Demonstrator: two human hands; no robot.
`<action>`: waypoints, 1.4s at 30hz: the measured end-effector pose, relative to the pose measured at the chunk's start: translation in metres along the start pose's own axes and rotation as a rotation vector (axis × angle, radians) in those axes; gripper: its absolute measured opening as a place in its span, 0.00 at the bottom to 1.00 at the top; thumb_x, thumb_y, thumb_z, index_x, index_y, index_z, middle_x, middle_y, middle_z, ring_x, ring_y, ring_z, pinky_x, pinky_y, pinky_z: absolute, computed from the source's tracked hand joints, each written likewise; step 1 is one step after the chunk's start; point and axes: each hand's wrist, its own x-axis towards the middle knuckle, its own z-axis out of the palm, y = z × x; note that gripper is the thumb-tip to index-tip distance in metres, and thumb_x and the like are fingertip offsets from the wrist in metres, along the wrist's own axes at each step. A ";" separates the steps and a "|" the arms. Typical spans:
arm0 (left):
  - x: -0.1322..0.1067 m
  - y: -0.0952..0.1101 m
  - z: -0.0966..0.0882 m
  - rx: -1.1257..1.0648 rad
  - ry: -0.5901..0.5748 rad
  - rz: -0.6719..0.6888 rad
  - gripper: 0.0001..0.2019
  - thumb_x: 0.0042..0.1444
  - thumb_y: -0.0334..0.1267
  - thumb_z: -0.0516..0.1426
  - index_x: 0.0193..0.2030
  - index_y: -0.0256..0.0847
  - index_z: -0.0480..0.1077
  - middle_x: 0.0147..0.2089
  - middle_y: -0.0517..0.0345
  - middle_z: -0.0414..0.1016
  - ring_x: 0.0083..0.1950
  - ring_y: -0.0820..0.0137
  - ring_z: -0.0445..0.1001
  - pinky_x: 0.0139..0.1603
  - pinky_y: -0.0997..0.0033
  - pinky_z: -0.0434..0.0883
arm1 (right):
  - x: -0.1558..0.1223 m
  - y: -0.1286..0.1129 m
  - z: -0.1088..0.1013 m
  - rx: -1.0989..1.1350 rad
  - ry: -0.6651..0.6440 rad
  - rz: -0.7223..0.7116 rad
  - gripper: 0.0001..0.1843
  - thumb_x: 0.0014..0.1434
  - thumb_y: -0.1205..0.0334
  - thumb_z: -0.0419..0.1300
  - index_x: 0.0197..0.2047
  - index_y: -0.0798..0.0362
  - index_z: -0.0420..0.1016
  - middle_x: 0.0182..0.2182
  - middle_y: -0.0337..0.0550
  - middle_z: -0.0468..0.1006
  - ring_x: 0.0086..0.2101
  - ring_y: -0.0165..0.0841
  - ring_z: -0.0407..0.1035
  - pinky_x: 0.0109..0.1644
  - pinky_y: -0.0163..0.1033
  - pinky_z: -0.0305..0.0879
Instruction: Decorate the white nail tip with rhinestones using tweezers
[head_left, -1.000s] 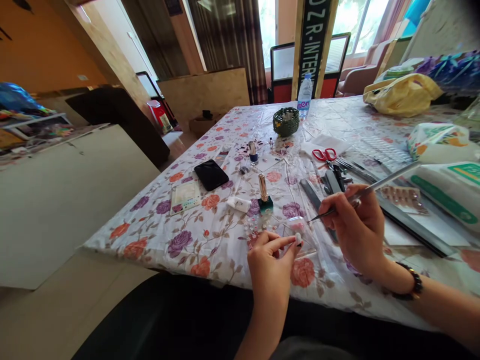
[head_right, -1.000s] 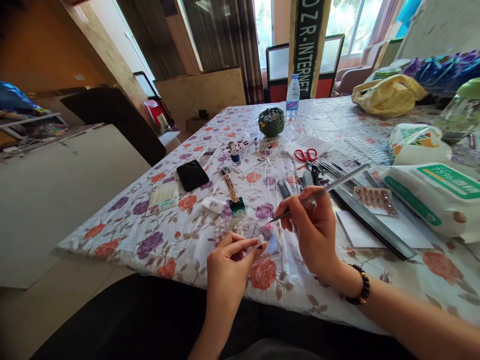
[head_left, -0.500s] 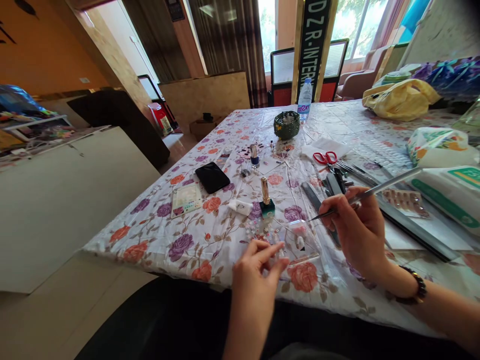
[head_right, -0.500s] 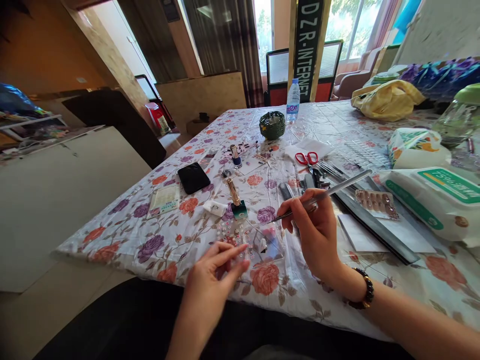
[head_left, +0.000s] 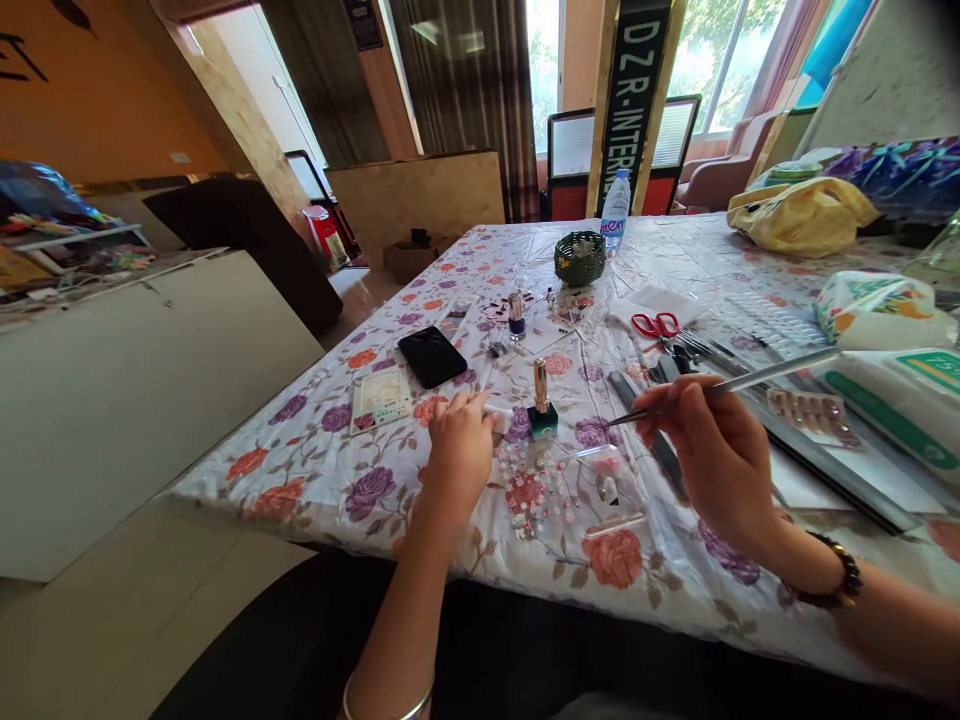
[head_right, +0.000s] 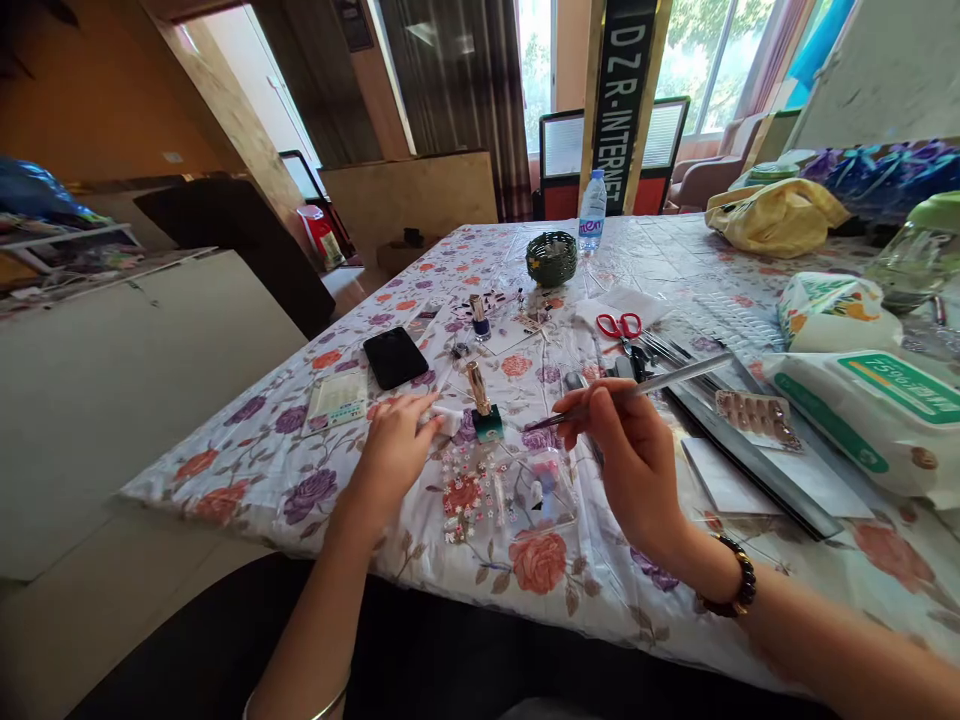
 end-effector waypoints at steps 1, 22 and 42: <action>0.002 -0.001 0.001 0.005 -0.009 -0.015 0.16 0.56 0.30 0.54 0.51 0.32 0.72 0.50 0.41 0.73 0.54 0.52 0.67 0.57 0.54 0.60 | -0.001 -0.001 0.001 -0.029 -0.015 -0.017 0.05 0.63 0.61 0.55 0.36 0.51 0.70 0.33 0.40 0.78 0.28 0.28 0.71 0.32 0.35 0.68; -0.066 0.019 -0.032 -0.699 -0.055 -0.128 0.07 0.56 0.40 0.55 0.31 0.39 0.68 0.31 0.58 0.74 0.35 0.69 0.72 0.34 0.73 0.63 | -0.005 -0.025 0.011 -0.561 -0.621 -0.331 0.12 0.63 0.70 0.52 0.41 0.50 0.75 0.41 0.44 0.77 0.42 0.32 0.72 0.43 0.37 0.69; -0.079 0.033 -0.019 -1.078 0.056 -0.294 0.07 0.52 0.39 0.58 0.29 0.39 0.66 0.27 0.64 0.67 0.29 0.76 0.65 0.32 0.79 0.61 | -0.013 -0.008 0.011 -0.136 -0.371 -0.003 0.06 0.61 0.69 0.57 0.37 0.48 0.71 0.38 0.41 0.75 0.32 0.31 0.75 0.35 0.38 0.74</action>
